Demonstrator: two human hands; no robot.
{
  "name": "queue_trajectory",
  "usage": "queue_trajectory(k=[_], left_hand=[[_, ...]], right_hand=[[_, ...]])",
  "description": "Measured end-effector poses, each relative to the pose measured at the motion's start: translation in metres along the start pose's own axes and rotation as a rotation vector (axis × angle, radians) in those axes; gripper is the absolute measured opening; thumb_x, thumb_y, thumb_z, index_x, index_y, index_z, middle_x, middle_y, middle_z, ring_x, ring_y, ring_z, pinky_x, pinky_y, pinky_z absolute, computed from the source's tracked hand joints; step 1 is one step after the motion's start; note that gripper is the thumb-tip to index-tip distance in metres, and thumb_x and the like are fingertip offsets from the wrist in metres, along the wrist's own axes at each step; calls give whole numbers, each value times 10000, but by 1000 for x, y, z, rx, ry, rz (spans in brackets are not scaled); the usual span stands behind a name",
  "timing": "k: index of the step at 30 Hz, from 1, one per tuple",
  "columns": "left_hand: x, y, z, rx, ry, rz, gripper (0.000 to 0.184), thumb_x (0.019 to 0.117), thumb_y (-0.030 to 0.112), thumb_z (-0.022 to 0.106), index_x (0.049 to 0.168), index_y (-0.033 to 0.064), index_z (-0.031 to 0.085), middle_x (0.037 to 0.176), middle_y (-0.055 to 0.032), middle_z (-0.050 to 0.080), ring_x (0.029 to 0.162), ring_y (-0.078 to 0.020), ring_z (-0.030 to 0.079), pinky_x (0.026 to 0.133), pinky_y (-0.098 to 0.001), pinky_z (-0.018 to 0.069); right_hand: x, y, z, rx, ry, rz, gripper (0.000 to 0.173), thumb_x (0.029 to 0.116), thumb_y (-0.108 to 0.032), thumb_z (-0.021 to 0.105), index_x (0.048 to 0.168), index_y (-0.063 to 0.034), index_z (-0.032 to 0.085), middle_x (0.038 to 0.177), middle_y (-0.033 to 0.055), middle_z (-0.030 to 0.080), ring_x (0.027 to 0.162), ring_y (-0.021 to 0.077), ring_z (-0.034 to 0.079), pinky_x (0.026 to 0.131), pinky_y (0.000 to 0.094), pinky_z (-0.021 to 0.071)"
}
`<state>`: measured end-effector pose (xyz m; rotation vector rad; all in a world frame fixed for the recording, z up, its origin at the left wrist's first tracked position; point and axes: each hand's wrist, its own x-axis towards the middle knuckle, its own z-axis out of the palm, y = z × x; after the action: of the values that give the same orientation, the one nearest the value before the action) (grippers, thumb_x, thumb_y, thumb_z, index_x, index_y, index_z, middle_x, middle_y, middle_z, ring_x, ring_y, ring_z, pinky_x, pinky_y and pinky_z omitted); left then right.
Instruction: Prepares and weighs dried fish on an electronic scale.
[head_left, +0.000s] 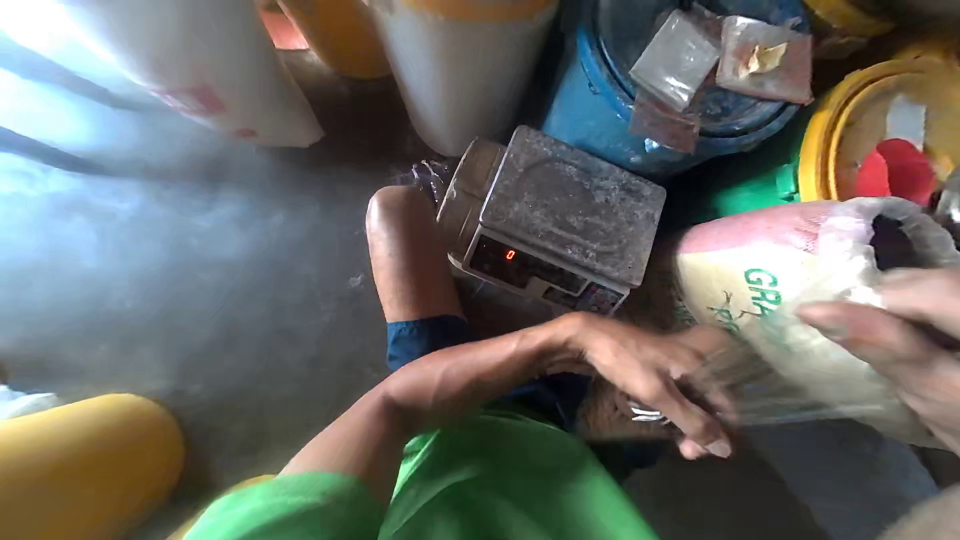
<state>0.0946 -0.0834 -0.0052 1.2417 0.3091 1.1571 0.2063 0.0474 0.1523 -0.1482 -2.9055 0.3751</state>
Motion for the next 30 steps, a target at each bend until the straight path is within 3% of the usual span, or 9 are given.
queue_trajectory(k=[4,6,8,10,12,15,19,25,30], left_hand=[[-17,-14,19,-161,103,-81,265,1074,149,471,955,-38,617,704,-40,609,619,-69,610,625,-252,544],[-22,-18,20,-169,142,-52,287,1085,165,449,966,-47,602,674,-46,599,594,-86,613,609,-270,552],[-25,-20,17,-141,173,-44,309,1089,186,448,946,-42,598,653,-48,599,572,-98,614,587,-283,553],[-27,-20,16,-67,204,-49,281,1080,161,475,928,-35,607,656,-37,601,572,-79,609,581,-258,548],[-31,-26,22,66,237,-82,190,1034,149,589,989,-17,668,745,-17,644,656,-28,616,650,-204,542],[-43,-37,27,127,185,-151,257,939,150,736,1140,-4,694,1004,-59,731,930,-60,674,889,-276,553],[-56,-39,48,-165,219,-174,260,1073,175,477,952,-1,625,767,-39,658,705,-96,655,698,-292,566],[-73,-46,51,-131,431,-94,354,1091,193,423,897,19,661,732,21,664,679,-24,630,660,-216,539],[-78,-59,63,-131,395,-145,207,1052,148,544,1016,-1,685,874,-10,696,808,-33,644,772,-234,543]], right_hand=[[-20,49,33,585,111,92,324,1038,-465,564,970,-174,691,729,-109,609,601,-47,522,541,142,425],[-41,57,55,1057,146,184,521,963,-689,494,1162,-258,707,809,-140,670,622,-23,577,541,153,474],[-61,43,87,1250,25,249,774,827,-851,489,1302,-267,667,1066,-84,736,896,68,692,771,257,590],[-70,24,117,1268,-190,187,741,889,-738,578,1336,-151,645,1293,17,665,1161,154,638,982,329,554],[-65,4,127,1256,-260,88,489,1028,-530,536,1160,-97,719,1276,72,665,1249,217,605,1081,376,513],[-49,-7,126,1247,-212,-17,516,1094,-487,385,781,-138,600,906,50,712,1073,231,693,1123,497,463],[-50,-13,144,1440,-98,138,526,1098,-475,383,751,-132,578,795,44,667,941,234,706,1058,475,512],[-79,-22,165,1393,-355,172,639,1021,-595,491,1335,-60,645,1469,99,552,1358,227,524,1135,387,466],[-81,-34,171,1442,-238,277,535,1103,-479,342,797,-125,602,1100,72,718,1189,241,646,1077,414,507]])
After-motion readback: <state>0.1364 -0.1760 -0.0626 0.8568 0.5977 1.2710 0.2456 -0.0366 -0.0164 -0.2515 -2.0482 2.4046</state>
